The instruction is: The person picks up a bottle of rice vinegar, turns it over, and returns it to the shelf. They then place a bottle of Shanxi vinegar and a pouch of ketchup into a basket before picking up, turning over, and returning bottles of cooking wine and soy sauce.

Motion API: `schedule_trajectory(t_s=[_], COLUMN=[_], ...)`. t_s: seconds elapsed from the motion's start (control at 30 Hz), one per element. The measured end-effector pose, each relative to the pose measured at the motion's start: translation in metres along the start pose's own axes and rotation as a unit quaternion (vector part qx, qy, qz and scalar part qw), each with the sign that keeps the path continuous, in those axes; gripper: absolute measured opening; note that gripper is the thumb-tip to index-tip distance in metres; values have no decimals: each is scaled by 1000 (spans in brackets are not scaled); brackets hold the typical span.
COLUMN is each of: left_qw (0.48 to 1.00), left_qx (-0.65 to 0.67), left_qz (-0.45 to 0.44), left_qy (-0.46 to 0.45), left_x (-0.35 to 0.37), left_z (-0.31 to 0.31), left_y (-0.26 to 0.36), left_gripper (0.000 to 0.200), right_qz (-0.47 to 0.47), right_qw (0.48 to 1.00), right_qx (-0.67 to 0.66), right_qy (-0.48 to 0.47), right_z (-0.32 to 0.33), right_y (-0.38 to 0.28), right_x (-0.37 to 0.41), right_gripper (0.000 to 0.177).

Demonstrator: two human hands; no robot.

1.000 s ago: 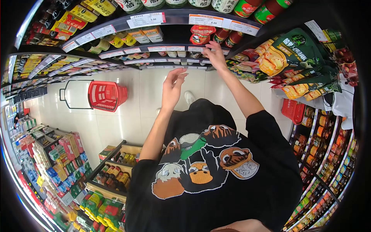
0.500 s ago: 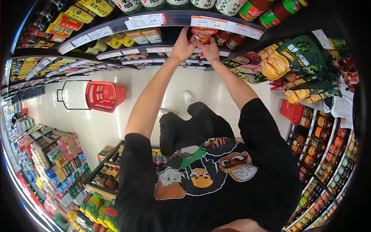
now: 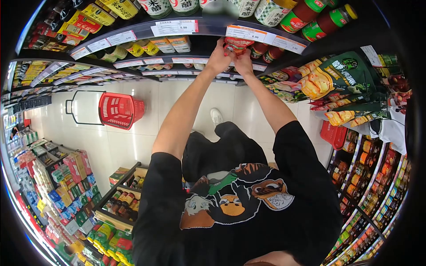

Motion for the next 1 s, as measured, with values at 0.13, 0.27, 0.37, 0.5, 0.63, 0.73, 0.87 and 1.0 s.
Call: schedule_trajectory(t_s=[0.13,0.27,0.37,0.5,0.63,0.73,0.87,1.0], left_qw=[994,991,994,988,971,957,931,906], left_qx=[-79,-118,-70,-5,81,131,108,104], left_qz=[-56,-22,-7,8,64,105,126,132], left_qy=[47,53,80,155,215,236,326,388], left_x=[5,32,68,134,211,275,387,448], left_z=[0,9,29,75,123,163,237,307], left_y=[-4,10,26,40,34,42,37,70], left_gripper=[81,79,78,61,36,31,30,30], right_qz=[-13,-7,10,36,-20,-21,-49,76], right_qw=[998,1000,1000,995,985,986,967,960], right_qx=[54,13,-17,-90,-170,-107,-74,-84], right_qy=[39,25,18,-5,-33,-128,-240,-256], right_z=[5,0,11,10,-7,-53,-148,-222], right_y=[-3,6,-7,25,45,64,46,-53], right_x=[13,22,61,68,121,150,216,313], right_gripper=[77,57,42,38,57,46,36,29])
Point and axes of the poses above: each hand's wrist, its own x-axis away from the middle knuckle, its own z-axis out of the back of the hand, y = z × x, the point moved 8 cm from there along -x, towards the middle knuckle, and after that the axes turned 15 degrees about -z, right-handed, at the moved point
